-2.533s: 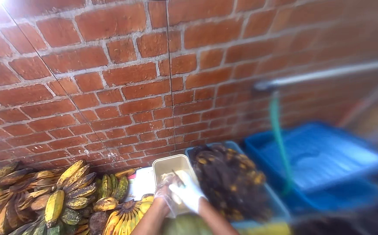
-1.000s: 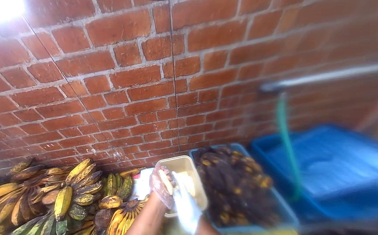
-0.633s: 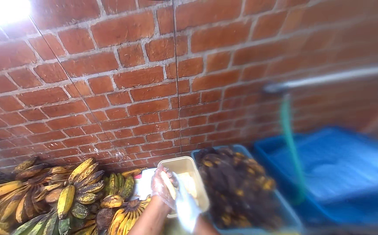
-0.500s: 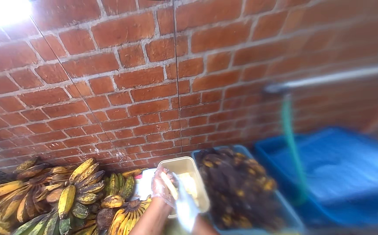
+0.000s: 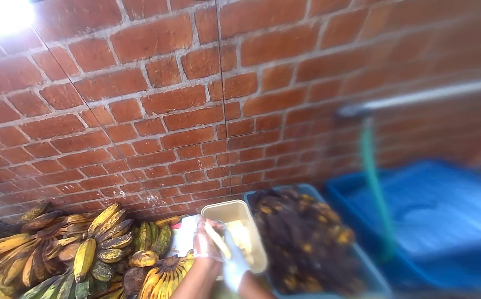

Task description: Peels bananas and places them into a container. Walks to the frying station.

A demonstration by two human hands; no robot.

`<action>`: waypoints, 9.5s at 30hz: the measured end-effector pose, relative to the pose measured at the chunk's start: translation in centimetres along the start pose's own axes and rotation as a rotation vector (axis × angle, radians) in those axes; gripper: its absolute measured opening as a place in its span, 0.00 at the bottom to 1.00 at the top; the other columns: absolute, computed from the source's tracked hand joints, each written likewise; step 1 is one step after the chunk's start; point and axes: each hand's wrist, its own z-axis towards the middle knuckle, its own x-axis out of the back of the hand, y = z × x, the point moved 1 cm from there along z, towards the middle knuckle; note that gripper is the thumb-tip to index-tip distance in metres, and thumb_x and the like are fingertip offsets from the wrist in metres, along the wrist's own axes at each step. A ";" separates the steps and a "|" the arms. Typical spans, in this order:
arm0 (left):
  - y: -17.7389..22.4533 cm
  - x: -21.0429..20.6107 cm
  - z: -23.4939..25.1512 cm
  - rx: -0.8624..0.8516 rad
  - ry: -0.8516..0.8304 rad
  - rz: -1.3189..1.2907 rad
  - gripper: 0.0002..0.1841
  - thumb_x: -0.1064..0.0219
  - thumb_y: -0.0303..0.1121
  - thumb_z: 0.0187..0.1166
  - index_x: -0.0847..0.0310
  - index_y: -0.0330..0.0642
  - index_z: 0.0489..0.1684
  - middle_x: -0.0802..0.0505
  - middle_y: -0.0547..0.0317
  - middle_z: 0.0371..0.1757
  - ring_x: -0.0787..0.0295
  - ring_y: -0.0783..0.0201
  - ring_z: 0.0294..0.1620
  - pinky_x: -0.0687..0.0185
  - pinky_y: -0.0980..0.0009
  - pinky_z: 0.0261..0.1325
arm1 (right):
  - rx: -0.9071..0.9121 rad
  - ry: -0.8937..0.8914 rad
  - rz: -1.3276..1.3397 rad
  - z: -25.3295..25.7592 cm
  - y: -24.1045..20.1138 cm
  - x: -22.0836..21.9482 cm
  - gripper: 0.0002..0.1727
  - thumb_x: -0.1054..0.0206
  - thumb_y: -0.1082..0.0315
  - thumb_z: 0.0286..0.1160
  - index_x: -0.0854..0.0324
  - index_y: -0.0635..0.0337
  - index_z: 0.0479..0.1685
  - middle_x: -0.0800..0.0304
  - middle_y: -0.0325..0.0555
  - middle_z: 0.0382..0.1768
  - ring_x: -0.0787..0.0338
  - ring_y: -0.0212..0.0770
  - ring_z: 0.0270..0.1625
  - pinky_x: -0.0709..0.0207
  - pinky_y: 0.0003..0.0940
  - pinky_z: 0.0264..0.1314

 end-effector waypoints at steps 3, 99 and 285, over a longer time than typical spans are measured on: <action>-0.5 0.1 0.1 -0.018 0.017 -0.005 0.26 0.59 0.47 0.95 0.26 0.39 0.30 0.16 0.54 0.22 0.15 0.59 0.26 0.14 0.64 0.34 | 0.012 0.016 0.013 0.4 0.9 -0.2 0.49 0.36 0.69 0.77 0.62 0.51 0.98 0.14 0.53 0.70 0.13 0.44 0.72 0.26 0.45 0.81; -7.7 24.8 0.7 0.562 0.154 1.552 0.22 0.35 0.48 0.81 0.17 0.39 0.61 0.07 0.45 0.55 0.08 0.50 0.57 0.14 0.48 0.62 | -0.283 -0.432 -0.456 -1.5 14.7 -11.8 0.30 0.42 0.38 0.80 0.19 0.48 0.69 0.08 0.45 0.58 0.10 0.46 0.64 0.18 0.53 0.69; 1.4 -0.7 0.3 0.126 -0.322 -0.006 0.34 0.65 0.60 0.92 0.21 0.47 0.73 0.08 0.51 0.46 0.09 0.59 0.40 0.11 0.63 0.43 | 0.081 0.289 0.241 -1.6 -0.6 3.6 0.16 0.39 0.65 0.88 0.18 0.55 0.68 0.08 0.45 0.42 0.09 0.36 0.39 0.13 0.35 0.45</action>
